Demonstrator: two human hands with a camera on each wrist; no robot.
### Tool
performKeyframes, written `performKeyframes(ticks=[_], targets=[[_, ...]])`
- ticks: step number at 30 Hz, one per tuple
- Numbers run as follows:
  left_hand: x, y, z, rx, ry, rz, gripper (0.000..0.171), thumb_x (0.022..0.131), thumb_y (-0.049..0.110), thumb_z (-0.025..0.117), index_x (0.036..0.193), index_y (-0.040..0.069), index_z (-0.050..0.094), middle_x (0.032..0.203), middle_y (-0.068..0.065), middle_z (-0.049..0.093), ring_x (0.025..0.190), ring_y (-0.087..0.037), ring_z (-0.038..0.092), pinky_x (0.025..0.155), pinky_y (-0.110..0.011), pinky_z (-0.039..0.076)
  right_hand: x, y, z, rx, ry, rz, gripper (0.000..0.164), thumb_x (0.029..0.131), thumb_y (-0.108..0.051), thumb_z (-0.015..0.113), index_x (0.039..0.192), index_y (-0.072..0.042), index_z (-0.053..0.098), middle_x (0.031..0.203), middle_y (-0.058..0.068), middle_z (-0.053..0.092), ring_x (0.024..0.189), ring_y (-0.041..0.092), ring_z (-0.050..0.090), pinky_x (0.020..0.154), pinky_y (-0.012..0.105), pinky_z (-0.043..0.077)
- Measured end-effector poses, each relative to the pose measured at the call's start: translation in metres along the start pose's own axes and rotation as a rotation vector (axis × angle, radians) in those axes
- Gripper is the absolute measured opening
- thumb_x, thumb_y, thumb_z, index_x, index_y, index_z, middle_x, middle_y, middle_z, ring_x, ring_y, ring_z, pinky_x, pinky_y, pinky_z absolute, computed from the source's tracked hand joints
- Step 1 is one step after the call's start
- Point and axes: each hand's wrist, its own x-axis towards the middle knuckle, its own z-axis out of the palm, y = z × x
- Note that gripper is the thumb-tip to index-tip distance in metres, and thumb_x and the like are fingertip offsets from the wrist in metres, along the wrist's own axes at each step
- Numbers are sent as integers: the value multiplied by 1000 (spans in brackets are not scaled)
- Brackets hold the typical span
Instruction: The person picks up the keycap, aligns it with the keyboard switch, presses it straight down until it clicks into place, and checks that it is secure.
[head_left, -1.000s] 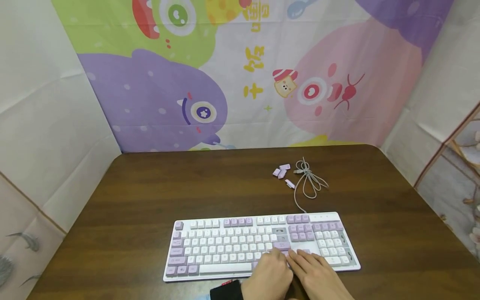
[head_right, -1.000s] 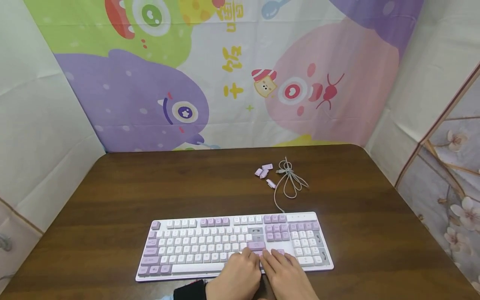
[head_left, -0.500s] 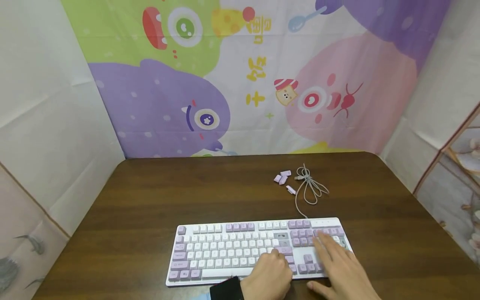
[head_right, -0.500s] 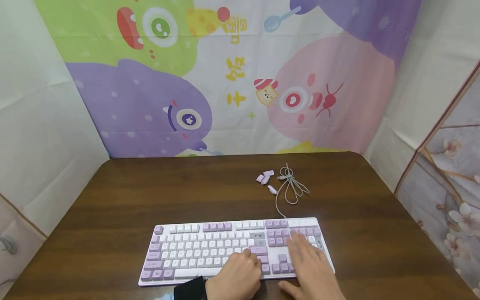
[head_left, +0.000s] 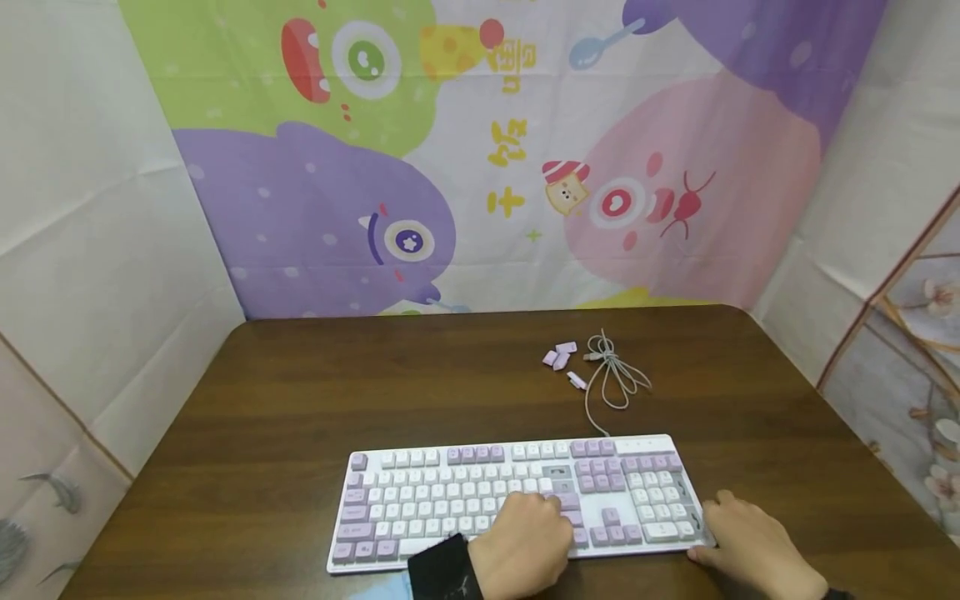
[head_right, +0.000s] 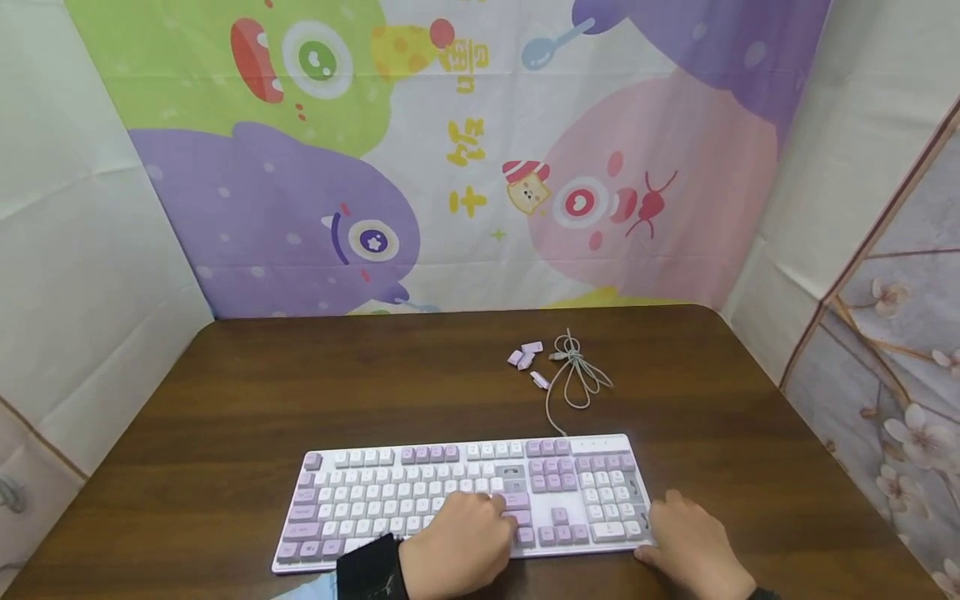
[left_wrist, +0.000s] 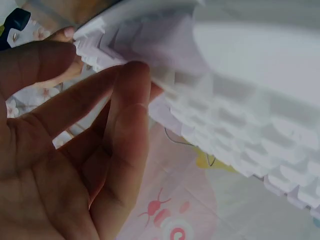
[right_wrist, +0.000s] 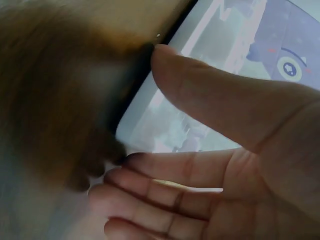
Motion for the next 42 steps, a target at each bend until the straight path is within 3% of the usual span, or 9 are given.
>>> performKeyframes(ticks=[5,12,16,20,23,28,34,38,42], targets=[[12,-5,-6,23,-9,27,26,68,31,68,47,22,56,50,6,53,42,-9,47,34,-28,30,4,2,-6,-51,21,-14,34,64,-39,78,69,-10,60,67,2,53,57,17,51,48,34,38],[37,-16,-12,-54,-224,31,28,73,37,67,51,23,56,54,7,59,45,-9,49,38,-28,35,5,5,-16,-60,-37,28,35,65,-38,78,70,-8,61,65,2,54,57,16,47,48,35,37],[52,-34,-13,-147,-317,-17,31,78,38,65,54,22,54,57,7,58,49,-9,51,42,-28,35,3,7,-16,-66,9,29,33,65,-38,78,67,-11,59,65,1,55,56,17,50,47,36,37],[71,-65,-10,-236,-379,-112,19,83,34,63,69,21,65,68,6,65,61,-13,60,49,-31,41,1,7,-16,-53,26,41,33,65,-38,77,67,-12,59,65,1,56,57,17,52,47,36,37],[89,-90,0,-259,-419,-187,14,85,31,61,86,19,68,84,1,69,75,-19,64,59,-36,48,1,5,-16,-50,27,46,33,65,-38,77,68,-11,60,65,2,56,57,17,53,47,36,38],[116,-116,27,-199,-487,-285,27,88,25,58,110,12,63,112,-7,65,102,-25,62,80,-43,52,5,-2,-14,-49,31,45,34,64,-38,78,70,-8,63,65,5,57,57,19,54,47,37,40],[135,-120,65,-197,-538,-380,54,88,20,54,140,13,40,148,-5,38,131,-24,44,96,-41,46,4,-10,-8,-42,37,51,35,63,-38,79,70,-7,63,65,5,56,57,21,55,46,37,41],[143,-122,90,-201,-551,-445,59,89,21,54,144,15,33,153,-3,29,135,-23,38,98,-42,44,2,-12,-5,-36,40,62,35,63,-37,79,70,-7,64,65,5,56,57,21,55,47,38,42],[148,-123,106,-205,-539,-435,55,90,22,52,143,16,35,152,-2,31,135,-23,39,98,-42,44,-1,-10,-3,-31,31,77,35,63,-38,79,71,-7,64,65,4,55,57,21,55,47,38,41]])
